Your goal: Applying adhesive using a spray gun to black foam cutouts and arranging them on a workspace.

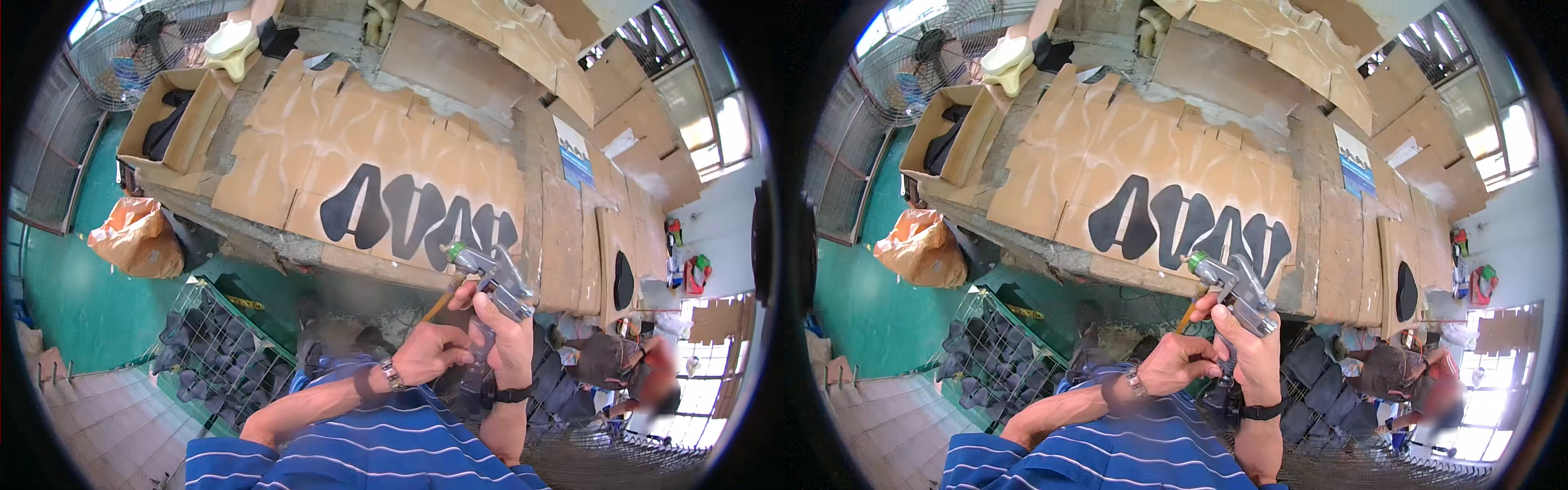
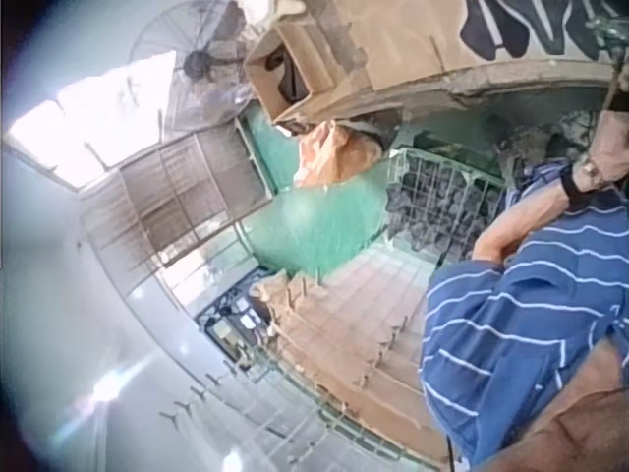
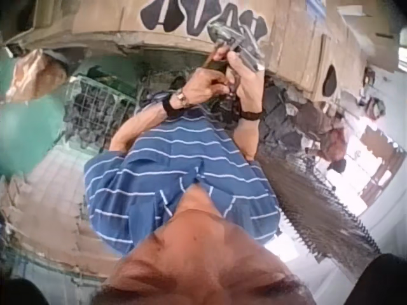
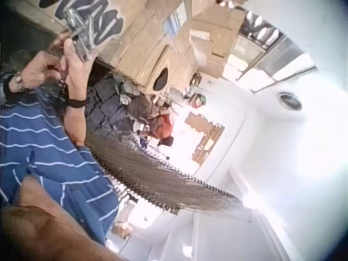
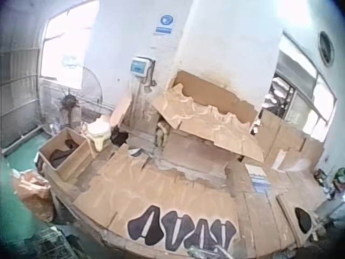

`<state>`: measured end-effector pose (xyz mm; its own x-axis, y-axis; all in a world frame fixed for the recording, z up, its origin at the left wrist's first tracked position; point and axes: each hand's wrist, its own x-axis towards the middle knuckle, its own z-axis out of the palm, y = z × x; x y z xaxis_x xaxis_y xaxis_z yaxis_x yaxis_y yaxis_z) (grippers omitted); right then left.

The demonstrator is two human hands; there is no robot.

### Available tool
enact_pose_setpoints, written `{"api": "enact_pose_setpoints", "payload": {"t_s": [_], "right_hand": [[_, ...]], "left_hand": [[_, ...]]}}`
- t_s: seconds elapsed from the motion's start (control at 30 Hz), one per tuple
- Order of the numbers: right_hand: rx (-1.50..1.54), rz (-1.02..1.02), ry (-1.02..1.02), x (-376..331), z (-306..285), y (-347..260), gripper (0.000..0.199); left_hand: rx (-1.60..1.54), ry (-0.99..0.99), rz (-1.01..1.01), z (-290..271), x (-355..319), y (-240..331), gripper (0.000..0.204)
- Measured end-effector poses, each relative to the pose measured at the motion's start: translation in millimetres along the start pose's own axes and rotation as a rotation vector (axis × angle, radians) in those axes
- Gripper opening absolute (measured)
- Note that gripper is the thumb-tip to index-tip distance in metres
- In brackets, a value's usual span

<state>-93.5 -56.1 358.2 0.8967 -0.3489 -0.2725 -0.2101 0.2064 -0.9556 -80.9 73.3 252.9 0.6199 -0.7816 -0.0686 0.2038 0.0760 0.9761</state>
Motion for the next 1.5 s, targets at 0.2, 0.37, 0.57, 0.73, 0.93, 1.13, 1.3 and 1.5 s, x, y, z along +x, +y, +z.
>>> {"api": "enact_pose_setpoints", "payload": {"t_s": [0.2, 0.37, 0.57, 0.73, 0.93, 1.13, 1.3, 1.5], "right_hand": [[-0.026, 0.023, -0.021, 1.0, 7.7, 5.0, 0.024], [-0.050, 0.055, -0.004, 1.2, 10.6, 7.2, 0.023], [-0.109, 0.043, 0.033, -0.2, 19.8, 7.4, 0.028], [-0.342, 0.093, 0.010, -13.4, 15.4, 10.1, 0.036], [-0.693, -0.115, 0.109, -21.0, 9.3, 13.6, 0.047], [-0.916, -0.107, -0.160, -23.7, 10.0, -0.5, 0.055], [-0.866, -0.029, -0.069, -20.1, 10.0, 0.1, 0.057], [-0.867, -0.060, -0.286, -22.0, 21.1, -5.5, 0.058]], "left_hand": [[0.003, -0.030, -0.027, -7.2, -3.8, -7.3, 0.013], [-0.069, -0.020, -0.043, -12.1, -5.1, -5.1, 0.013], [-0.008, -0.109, -0.035, -24.6, -1.6, -8.5, 0.017], [0.255, -0.209, 0.051, -72.2, -9.4, -10.3, 0.044], [0.636, 0.198, -0.210, -179.9, -57.2, -84.3, 0.033], [0.911, 0.311, -0.727, -247.3, -155.6, -255.1, 0.031], [0.872, 0.237, -0.988, -246.5, -233.7, -353.9, 0.030], [0.635, 0.258, -1.066, -236.9, -285.9, -410.2, 0.028]]}}
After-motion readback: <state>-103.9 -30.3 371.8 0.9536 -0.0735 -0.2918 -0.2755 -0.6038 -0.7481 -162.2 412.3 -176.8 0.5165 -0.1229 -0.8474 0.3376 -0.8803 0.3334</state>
